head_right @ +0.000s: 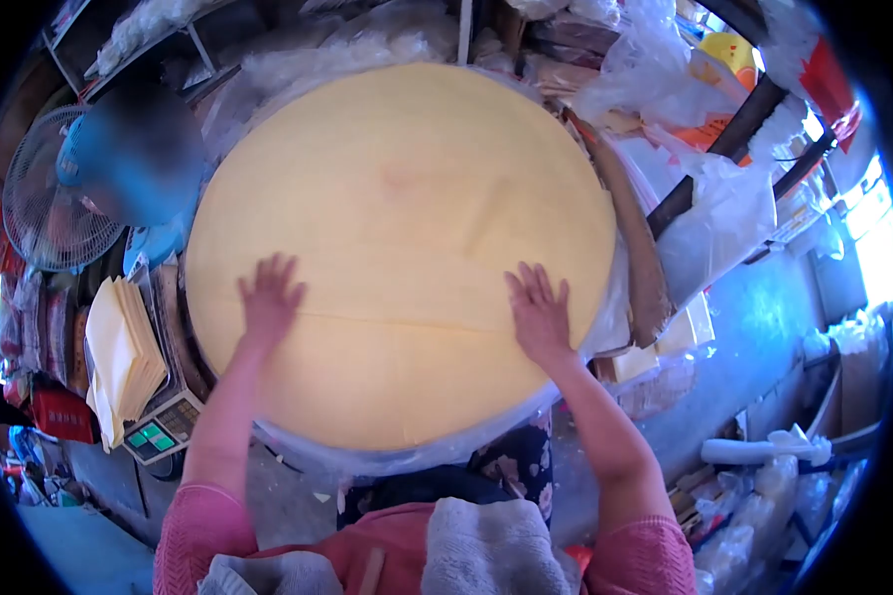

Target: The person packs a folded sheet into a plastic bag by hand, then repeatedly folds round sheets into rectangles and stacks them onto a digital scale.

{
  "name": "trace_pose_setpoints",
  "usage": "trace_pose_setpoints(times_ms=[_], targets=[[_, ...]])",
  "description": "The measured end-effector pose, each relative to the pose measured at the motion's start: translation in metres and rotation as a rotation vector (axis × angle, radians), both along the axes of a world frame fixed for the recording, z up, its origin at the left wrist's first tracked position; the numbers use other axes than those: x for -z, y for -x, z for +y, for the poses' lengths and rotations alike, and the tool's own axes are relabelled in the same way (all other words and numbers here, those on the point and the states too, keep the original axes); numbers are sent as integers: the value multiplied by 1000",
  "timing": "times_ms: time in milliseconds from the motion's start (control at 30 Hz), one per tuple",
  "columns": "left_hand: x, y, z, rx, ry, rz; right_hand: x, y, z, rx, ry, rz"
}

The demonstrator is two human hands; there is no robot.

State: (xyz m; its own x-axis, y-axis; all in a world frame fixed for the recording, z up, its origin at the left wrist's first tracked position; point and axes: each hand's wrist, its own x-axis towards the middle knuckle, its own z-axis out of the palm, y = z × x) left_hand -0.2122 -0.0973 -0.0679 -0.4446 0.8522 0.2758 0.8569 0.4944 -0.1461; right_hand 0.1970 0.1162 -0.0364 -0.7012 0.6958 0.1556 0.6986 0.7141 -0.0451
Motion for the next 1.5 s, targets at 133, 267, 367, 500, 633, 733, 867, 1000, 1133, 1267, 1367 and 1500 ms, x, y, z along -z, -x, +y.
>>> trace_pose_setpoints(times_ms=[133,267,367,500,633,733,867,1000,1133,1267,1367,1500], targets=[[-14,97,-40,-288,110,-214,-30,-12,20,24,132,-164],[-50,124,12,-172,57,-367,-34,8,107,1,89,-6],[-48,125,77,210,-178,-448,-19,37,193,-111,4,29],[-42,136,160,297,-38,-535,-63,75,226,-2,213,-248],[-55,145,211,274,168,-478,-86,74,244,-124,419,-423],[-74,152,223,209,337,-472,-122,57,238,-183,578,-315],[-83,152,222,185,423,-272,-155,22,233,-94,681,-199],[-90,156,201,293,217,-87,-135,-11,234,-72,500,-88],[-71,156,165,460,-98,117,-94,-30,199,-269,56,-38],[-40,144,137,533,-56,165,-62,-37,162,-328,-165,-347],[-39,133,133,470,82,-76,-53,-36,154,-363,-160,-352],[-59,80,153,427,105,-602,-65,-30,155,-368,-61,-451]])
